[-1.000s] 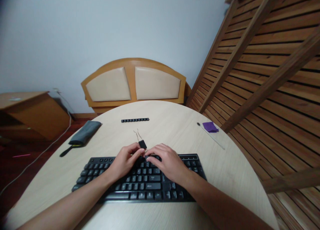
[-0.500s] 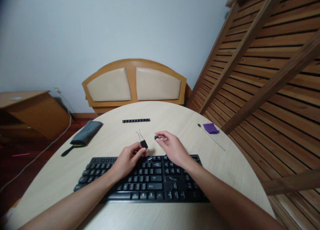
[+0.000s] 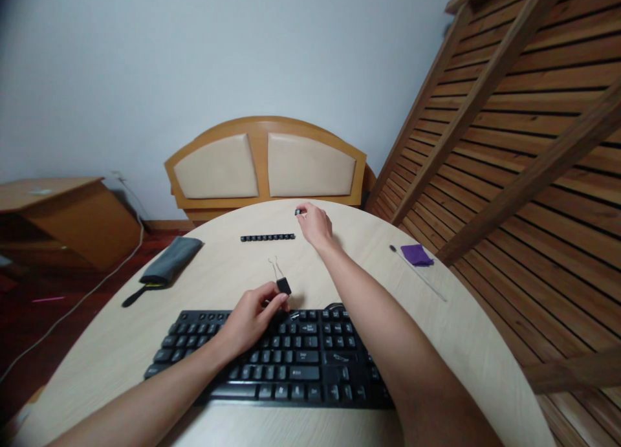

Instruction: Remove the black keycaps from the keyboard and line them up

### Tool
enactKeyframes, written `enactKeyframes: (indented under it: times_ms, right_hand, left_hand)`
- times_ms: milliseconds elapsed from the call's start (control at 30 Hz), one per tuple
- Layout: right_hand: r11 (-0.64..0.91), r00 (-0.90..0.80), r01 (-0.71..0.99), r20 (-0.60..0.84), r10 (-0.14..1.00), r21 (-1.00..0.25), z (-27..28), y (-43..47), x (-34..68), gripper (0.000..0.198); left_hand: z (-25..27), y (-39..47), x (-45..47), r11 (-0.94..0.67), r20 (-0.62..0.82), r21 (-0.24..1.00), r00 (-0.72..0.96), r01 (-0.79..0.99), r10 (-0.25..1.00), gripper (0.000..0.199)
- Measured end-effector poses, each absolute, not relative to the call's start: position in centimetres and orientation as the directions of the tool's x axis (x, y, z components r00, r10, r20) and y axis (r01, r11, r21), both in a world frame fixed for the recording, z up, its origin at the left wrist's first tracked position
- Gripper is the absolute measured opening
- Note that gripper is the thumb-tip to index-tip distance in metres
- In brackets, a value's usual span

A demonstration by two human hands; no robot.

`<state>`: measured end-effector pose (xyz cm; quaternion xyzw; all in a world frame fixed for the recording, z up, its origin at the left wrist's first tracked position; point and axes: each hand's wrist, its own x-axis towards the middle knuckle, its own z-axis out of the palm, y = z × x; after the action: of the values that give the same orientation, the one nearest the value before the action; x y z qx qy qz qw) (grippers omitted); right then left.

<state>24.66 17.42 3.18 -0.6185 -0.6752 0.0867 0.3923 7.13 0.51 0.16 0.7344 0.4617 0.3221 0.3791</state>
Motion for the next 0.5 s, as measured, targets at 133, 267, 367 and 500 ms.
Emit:
enactKeyframes:
  times_ms: [133,267,367,500]
  right_hand:
    - [0.162,0.064,0.817,0.365,0.929,-0.553,0.0,18.0,25.2,0.02]
    - [0.15,0.019,0.836,0.302,0.953,-0.527,-2.1,18.5,26.1,0.019]
    - [0.16,-0.01,0.844,0.283,0.959,-0.512,-2.5,18.7,26.2,0.019]
    - [0.19,-0.053,0.847,0.277,0.959,-0.497,-2.7,18.7,25.9,0.019]
  left_hand:
    - [0.3,0.4,7.2,-0.278,0.117,0.861,0.367,0.425,0.923,0.03]
    - [0.4,0.4,7.2,-0.273,0.113,0.868,0.37,0.415,0.922,0.03]
    - [0.3,0.4,7.2,-0.28,0.118,0.863,0.372,0.421,0.921,0.031]
    - [0.4,0.4,7.2,-0.283,0.121,0.863,0.373,0.419,0.92,0.031]
